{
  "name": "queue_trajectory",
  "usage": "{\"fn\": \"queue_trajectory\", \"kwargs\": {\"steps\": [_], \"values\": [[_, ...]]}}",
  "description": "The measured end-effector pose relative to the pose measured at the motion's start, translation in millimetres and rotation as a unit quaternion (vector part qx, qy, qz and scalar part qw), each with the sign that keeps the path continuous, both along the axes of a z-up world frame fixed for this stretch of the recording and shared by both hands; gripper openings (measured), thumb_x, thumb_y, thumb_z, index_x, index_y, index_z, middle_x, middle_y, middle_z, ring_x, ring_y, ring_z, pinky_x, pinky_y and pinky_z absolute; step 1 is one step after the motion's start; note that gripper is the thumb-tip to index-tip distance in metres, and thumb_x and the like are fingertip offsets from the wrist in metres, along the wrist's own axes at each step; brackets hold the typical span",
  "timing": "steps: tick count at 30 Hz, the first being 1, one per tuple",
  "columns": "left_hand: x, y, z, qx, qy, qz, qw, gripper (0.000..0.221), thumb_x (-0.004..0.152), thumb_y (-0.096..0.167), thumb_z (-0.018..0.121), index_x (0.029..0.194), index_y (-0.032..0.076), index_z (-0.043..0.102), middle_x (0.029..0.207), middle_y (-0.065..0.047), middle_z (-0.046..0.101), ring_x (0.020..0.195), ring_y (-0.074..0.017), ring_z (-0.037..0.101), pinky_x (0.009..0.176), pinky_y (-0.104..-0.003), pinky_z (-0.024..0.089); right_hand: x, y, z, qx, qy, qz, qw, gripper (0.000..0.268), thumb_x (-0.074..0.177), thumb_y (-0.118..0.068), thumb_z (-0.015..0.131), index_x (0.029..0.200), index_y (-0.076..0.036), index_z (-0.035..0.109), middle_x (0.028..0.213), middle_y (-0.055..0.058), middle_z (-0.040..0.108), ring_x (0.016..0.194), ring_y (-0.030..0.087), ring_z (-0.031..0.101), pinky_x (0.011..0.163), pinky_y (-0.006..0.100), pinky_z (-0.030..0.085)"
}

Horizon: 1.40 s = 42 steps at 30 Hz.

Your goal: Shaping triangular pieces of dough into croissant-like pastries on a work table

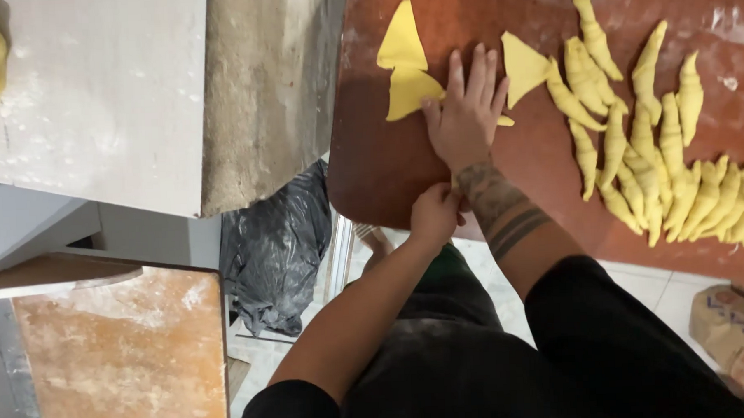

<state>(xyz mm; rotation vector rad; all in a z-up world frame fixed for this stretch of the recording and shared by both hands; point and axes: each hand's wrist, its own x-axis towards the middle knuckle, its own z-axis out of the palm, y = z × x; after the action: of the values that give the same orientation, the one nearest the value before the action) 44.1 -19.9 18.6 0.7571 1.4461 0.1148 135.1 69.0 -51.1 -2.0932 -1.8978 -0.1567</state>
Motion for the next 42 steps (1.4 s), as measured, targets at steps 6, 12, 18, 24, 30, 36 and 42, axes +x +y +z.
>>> {"fn": "queue_trajectory", "kwargs": {"steps": [6,12,18,24,30,36,42], "values": [[-18,-25,-33,0.009,-0.005,0.046,0.999,0.028,0.102,0.027,0.053,0.098,0.006,0.072,0.080,-0.006,0.075,0.069,-0.0173,0.068,0.068,-0.033,0.054,20,5,27,-0.096,0.110,0.053,0.988,0.090,0.105,-0.068,0.011,0.167,-0.006,0.031,0.171,0.018,0.015,0.160,0.037,0.011,0.123,0.070,0.008],[-37,-15,-18,-0.067,-0.039,0.081,0.994,0.030,0.103,0.020,0.051,0.119,0.002,0.068,0.084,-0.010,0.074,0.063,-0.0206,0.068,0.066,-0.033,0.055,7,-36,-2,-0.136,0.070,0.035,0.988,0.104,0.098,-0.078,0.008,0.168,-0.002,0.022,0.172,0.018,0.009,0.160,0.036,0.006,0.129,0.062,0.008],[-41,-21,-8,-0.052,-0.027,0.041,0.997,0.031,0.105,0.021,0.047,0.118,0.004,0.069,0.083,-0.007,0.074,0.062,-0.0183,0.068,0.060,-0.030,0.051,-8,-47,1,-0.106,0.044,-0.010,0.993,0.081,0.114,-0.060,0.027,0.163,0.005,0.032,0.168,0.025,0.014,0.157,0.042,0.013,0.127,0.063,0.021],[-49,-20,0,-0.018,0.007,-0.035,0.999,0.031,0.106,0.025,0.045,0.099,0.009,0.070,0.080,-0.003,0.075,0.064,-0.0179,0.071,0.071,-0.035,0.056,-20,-56,-8,-0.089,0.019,0.006,0.996,0.096,0.106,-0.073,0.019,0.165,0.000,0.034,0.169,0.020,0.015,0.158,0.039,0.011,0.128,0.062,0.012],[-64,-40,-4,-0.005,-0.034,-0.038,0.999,0.034,0.103,0.028,0.044,0.089,0.006,0.067,0.085,-0.006,0.076,0.063,-0.0199,0.069,0.074,-0.035,0.052,-43,-98,7,-0.202,0.109,-0.024,0.973,0.076,0.110,-0.054,0.033,0.166,-0.004,0.024,0.172,0.018,0.011,0.159,0.038,0.007,0.126,0.065,0.003],[-98,-71,-48,0.095,0.019,-0.142,0.985,0.039,0.100,0.033,0.042,0.109,0.007,0.069,0.108,-0.015,0.073,0.100,-0.0338,0.066,0.084,-0.045,0.046,-44,-95,7,-0.162,-0.024,0.031,0.986,0.102,0.104,-0.076,0.013,0.166,0.003,0.027,0.169,0.022,0.014,0.157,0.040,0.012,0.125,0.064,0.008],[-178,-123,-21,0.103,0.039,-0.160,0.981,0.051,0.102,0.039,0.051,0.127,-0.002,0.066,0.121,-0.030,0.068,0.120,-0.0512,0.060,0.103,-0.060,0.048,-60,-156,-19,-0.094,0.024,0.053,0.994,0.094,0.103,-0.073,0.031,0.163,-0.001,0.030,0.169,0.025,0.025,0.157,0.041,0.021,0.121,0.067,0.011]]}}
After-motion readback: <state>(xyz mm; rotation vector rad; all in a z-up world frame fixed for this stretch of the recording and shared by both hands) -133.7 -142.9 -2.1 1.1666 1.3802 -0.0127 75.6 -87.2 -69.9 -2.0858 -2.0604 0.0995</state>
